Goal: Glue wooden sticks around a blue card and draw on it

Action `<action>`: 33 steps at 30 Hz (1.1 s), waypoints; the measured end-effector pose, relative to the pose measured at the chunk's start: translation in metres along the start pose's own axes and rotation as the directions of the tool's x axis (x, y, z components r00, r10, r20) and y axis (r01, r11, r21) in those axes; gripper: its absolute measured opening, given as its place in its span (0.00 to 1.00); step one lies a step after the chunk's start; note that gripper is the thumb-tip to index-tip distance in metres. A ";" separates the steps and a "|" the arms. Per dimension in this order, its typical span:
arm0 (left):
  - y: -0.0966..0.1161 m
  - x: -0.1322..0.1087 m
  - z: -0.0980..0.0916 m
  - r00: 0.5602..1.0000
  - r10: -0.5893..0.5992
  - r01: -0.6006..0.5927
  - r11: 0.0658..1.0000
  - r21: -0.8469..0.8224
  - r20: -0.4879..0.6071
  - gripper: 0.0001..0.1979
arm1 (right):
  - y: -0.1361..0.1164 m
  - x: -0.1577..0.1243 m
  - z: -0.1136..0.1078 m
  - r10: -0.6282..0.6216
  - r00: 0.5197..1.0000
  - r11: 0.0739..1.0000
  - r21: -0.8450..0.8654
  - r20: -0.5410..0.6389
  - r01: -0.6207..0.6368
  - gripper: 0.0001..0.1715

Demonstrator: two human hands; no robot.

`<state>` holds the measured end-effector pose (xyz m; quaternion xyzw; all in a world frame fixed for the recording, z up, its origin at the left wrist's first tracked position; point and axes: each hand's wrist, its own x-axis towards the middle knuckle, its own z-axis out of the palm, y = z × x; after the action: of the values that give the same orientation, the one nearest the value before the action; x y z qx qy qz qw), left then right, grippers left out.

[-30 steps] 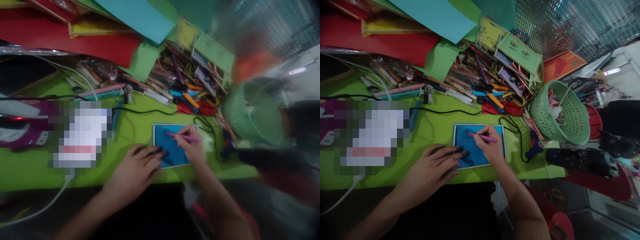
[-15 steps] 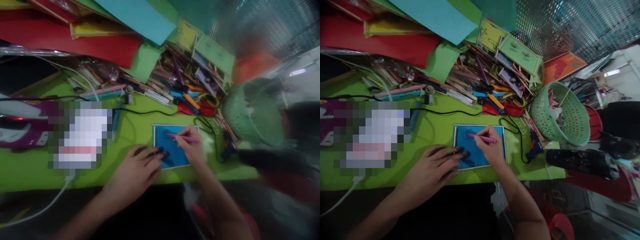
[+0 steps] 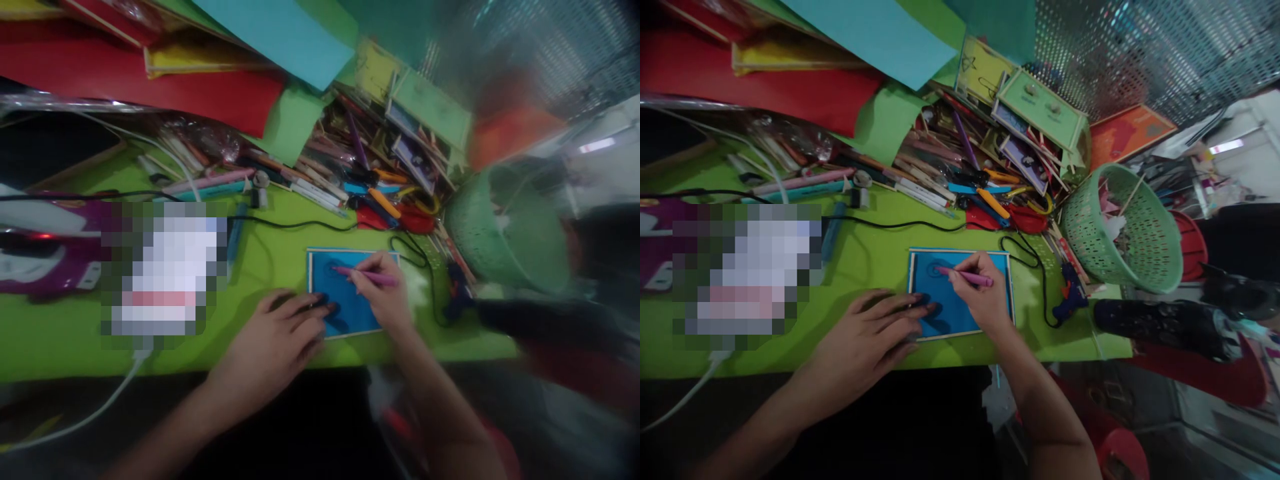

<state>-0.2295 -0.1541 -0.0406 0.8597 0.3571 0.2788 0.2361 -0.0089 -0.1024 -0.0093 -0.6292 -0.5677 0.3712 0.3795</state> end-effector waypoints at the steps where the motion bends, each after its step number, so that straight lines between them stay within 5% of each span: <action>1: 0.000 0.000 0.000 1.000 0.002 -0.002 1.000 0.000 -0.005 0.11 | 0.000 0.000 0.000 -0.002 1.000 1.000 0.002 0.001 0.002 0.10; 33: 0.000 0.000 0.000 1.000 0.010 -0.010 1.000 0.016 -0.012 0.09 | 0.002 0.001 0.001 0.003 1.000 1.000 0.029 0.024 -0.003 0.14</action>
<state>-0.2294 -0.1538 -0.0406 0.8615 0.3566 0.2823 0.2257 -0.0086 -0.1013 -0.0117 -0.6200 -0.5658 0.3875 0.3812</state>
